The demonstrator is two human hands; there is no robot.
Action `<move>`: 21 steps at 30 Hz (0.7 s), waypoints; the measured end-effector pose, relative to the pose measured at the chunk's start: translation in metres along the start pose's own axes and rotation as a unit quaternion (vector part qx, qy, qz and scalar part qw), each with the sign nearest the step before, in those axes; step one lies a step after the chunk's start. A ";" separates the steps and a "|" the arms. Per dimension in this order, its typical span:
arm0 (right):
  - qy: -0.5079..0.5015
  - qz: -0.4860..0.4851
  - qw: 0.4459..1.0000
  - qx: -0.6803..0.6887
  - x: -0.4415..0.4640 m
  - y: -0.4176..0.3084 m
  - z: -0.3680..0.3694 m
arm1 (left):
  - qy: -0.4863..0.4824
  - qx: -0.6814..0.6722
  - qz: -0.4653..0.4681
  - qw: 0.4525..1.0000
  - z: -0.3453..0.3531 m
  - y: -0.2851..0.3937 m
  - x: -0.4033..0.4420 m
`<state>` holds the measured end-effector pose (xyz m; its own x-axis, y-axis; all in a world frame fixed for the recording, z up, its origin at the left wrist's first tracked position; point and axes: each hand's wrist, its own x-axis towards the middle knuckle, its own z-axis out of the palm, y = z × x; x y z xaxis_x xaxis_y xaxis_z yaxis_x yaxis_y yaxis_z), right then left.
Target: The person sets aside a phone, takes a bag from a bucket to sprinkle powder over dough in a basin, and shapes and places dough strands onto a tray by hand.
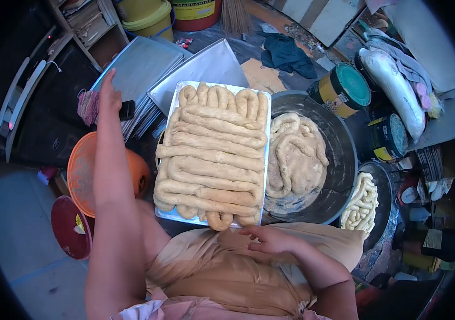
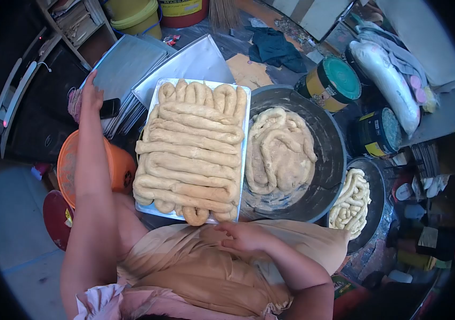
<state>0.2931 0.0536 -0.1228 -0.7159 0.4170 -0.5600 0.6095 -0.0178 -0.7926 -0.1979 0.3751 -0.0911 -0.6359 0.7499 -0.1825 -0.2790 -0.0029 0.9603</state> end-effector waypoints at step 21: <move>0.018 -0.009 0.980 0.198 -0.018 -0.075 0.007 | 0.160 0.359 0.189 0.900 -0.387 0.006 -0.187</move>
<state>0.2578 0.0414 -0.0550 -0.7087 0.4522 -0.5416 0.4117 -0.3584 -0.8379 -0.3592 -0.0209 -0.1334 -0.7938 0.5566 0.2453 0.4652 0.2958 0.8343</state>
